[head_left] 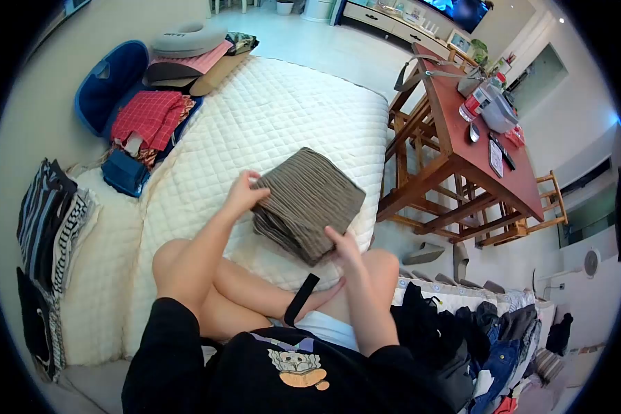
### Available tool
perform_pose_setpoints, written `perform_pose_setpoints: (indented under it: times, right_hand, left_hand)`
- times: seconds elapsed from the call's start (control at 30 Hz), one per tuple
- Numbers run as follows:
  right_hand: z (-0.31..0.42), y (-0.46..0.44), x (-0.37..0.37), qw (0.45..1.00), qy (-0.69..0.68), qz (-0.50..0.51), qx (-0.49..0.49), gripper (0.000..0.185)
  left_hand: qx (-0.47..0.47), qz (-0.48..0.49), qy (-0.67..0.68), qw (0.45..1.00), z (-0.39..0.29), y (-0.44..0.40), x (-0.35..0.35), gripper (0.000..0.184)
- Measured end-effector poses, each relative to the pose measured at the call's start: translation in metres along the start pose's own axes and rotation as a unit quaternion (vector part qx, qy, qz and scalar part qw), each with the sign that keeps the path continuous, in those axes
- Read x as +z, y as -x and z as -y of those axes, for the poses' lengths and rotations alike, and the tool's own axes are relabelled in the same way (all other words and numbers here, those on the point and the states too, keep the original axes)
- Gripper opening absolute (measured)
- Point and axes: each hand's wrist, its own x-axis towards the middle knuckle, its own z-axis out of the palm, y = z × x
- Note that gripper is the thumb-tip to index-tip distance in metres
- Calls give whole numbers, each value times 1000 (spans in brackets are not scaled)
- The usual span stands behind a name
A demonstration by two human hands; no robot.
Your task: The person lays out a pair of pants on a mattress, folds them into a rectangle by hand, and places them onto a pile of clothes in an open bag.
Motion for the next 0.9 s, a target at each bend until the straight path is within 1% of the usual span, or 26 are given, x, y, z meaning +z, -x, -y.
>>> perform_pose_setpoints:
  times: [0.03,0.07,0.1,0.13,0.17,0.23,0.27,0.33,0.37,0.4,0.43,0.5,0.53,0.57,0.6,0.63,0.7,0.77,0.8,0.83,0.87,0.9]
  right_hand:
    - [-27,1,10,1000,-14,18,15,55]
    - [-34,15,31,996,23,-4,87,56]
    - [-62,20,47,983,-117,3,140,56]
    - [-83,30,69,984,-145,-13,103,54]
    - [-85,43,89,979,-162,9,124,52]
    - [-127,28,93,979,-108,14,173,49]
    - [-122,31,96,981,-34,42,186,45]
    - [-87,38,95,966,120,97,206,39]
    - [-68,42,88,946,203,152,201,36]
    - [-46,44,79,917,284,206,192,34]
    - [-26,40,70,877,363,259,181,34]
    - [8,25,55,924,350,150,40,33]
    - [12,10,48,934,341,64,-82,35]
    - [18,-5,42,924,323,-27,-206,37]
    - [45,6,58,889,387,-71,-233,49]
    - [33,-19,41,766,537,-129,-329,63]
    - [18,-35,32,785,570,-101,-220,70]
    - [19,-31,36,770,607,-81,-177,66]
    - [21,-30,37,846,518,-45,-115,62]
    - [18,-28,34,907,419,-6,-47,59]
    - [10,-22,31,949,311,35,25,55]
    - [-1,-14,27,952,307,9,-17,51]
  left_hand:
    - [46,-37,-32,998,-10,-1,-12,51]
    - [66,-55,-47,995,-9,-4,-19,51]
    - [87,-74,-63,992,-5,-9,-26,52]
    - [108,-92,-80,987,0,-12,-33,52]
    - [93,-117,-96,984,9,-15,-38,54]
    - [61,-162,-130,976,40,-21,-45,58]
    - [37,-161,-129,978,69,-26,-53,63]
    - [-110,-129,-15,985,80,-29,-65,68]
    - [-183,-110,43,976,85,-32,-70,70]
    - [-207,-41,17,977,93,-42,-79,69]
    - [-198,-13,32,980,88,-40,-80,63]
    - [-182,43,60,980,75,-21,-77,52]
    - [-231,78,86,966,72,-22,-76,55]
    - [-212,97,94,968,69,-19,-75,54]
    - [-187,118,101,970,58,-10,-76,53]
    - [-159,140,108,971,51,-6,-74,52]
    - [-137,204,116,962,63,-14,-76,53]
    - [-80,172,79,979,54,-4,-72,55]
    - [-105,140,56,983,53,-5,-69,59]
    - [-75,108,70,989,54,-7,-64,58]
    - [-49,78,83,992,58,-9,-59,58]
    - [-23,50,95,994,63,-12,-54,57]
